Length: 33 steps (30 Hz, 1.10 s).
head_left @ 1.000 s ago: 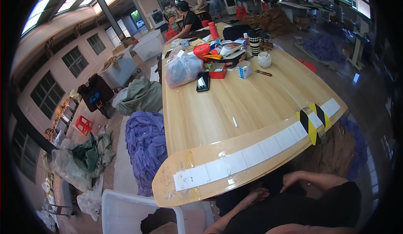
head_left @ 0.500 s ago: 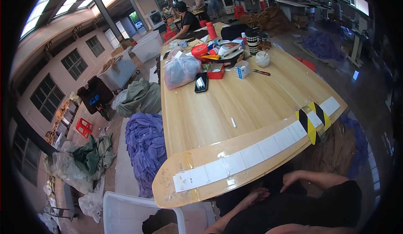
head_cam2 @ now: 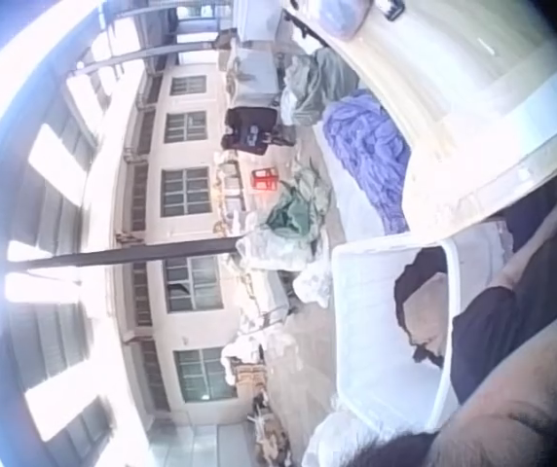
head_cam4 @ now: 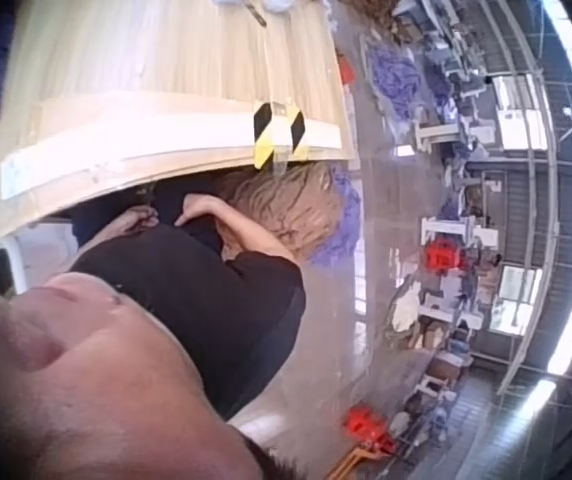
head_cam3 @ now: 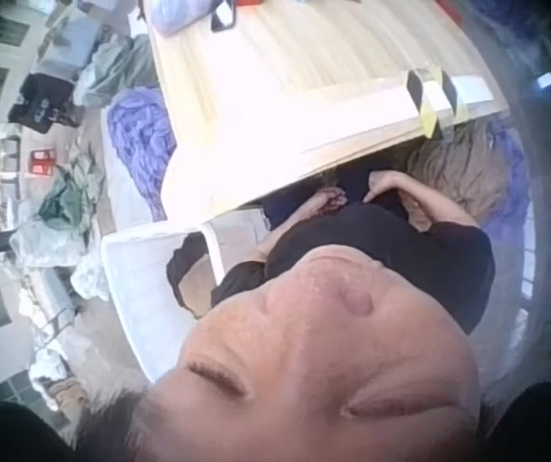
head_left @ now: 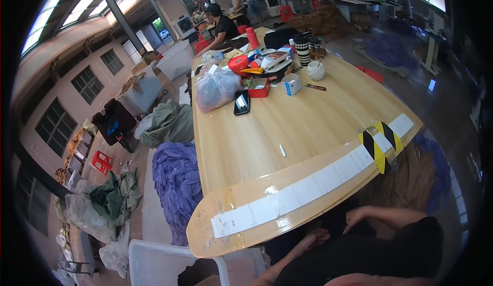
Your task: Marking specific measurement points on a brown knitted garment using a white marker and a template guide.
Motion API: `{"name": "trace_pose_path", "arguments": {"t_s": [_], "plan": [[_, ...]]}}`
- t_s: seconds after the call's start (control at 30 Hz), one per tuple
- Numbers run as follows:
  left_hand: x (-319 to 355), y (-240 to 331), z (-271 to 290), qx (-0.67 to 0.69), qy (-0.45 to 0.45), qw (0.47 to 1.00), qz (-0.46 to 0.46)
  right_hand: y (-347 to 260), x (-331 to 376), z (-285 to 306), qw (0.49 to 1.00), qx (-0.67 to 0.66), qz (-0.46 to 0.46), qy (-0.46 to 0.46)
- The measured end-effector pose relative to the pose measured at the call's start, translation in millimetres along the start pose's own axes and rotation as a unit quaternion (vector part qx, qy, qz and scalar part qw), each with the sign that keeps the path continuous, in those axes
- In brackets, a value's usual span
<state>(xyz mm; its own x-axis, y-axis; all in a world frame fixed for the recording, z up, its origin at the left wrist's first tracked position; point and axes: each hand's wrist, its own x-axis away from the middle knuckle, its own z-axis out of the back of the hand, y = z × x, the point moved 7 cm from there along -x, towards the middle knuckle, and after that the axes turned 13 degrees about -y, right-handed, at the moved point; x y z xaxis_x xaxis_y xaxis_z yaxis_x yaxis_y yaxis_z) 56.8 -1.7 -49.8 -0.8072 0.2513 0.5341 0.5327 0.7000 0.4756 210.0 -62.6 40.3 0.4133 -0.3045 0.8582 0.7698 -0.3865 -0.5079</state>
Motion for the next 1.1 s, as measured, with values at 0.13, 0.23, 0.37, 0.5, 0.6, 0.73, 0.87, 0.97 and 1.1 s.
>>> {"name": "trace_pose_path", "arguments": {"t_s": [0.13,0.23,0.37,0.5,0.6,0.73,0.87,0.97,1.1], "plan": [[-0.9,-3.3,7.3,0.003,0.014,1.0,-0.001,2.3,-13.4,-0.2,1.0,0.011,0.028,-0.007],[2.7,-3.7,5.6,0.029,0.03,0.999,-0.014,7.0,-16.5,0.3,1.0,0.007,0.027,0.005],[23.1,16.2,-5.9,-0.094,0.109,0.986,-0.082,11.6,-18.9,-6.8,1.0,-0.004,0.03,0.007],[106.3,69.5,-27.8,-0.582,0.292,0.717,-0.248,17.3,-25.1,-6.5,0.998,0.015,0.064,0.026],[163.1,81.4,-24.8,-0.632,0.401,0.608,-0.265,14.0,-19.6,-4.6,0.999,0.009,0.039,0.016],[201.7,59.5,-5.0,-0.656,0.471,0.55,-0.211,5.0,-10.5,-1.3,0.999,0.023,0.047,0.013],[200.1,31.2,-8.5,-0.664,0.471,0.552,-0.18,11.6,-18.6,-1.6,0.996,0.026,0.069,0.042],[195.9,23.6,-15.0,-0.685,0.485,0.519,-0.163,16.3,-26.5,-6.0,0.998,0.038,0.029,0.036],[192.8,25.3,-18.2,-0.689,0.49,0.507,-0.169,14.5,-21.8,-11.0,0.997,0.046,0.02,0.052]]}}
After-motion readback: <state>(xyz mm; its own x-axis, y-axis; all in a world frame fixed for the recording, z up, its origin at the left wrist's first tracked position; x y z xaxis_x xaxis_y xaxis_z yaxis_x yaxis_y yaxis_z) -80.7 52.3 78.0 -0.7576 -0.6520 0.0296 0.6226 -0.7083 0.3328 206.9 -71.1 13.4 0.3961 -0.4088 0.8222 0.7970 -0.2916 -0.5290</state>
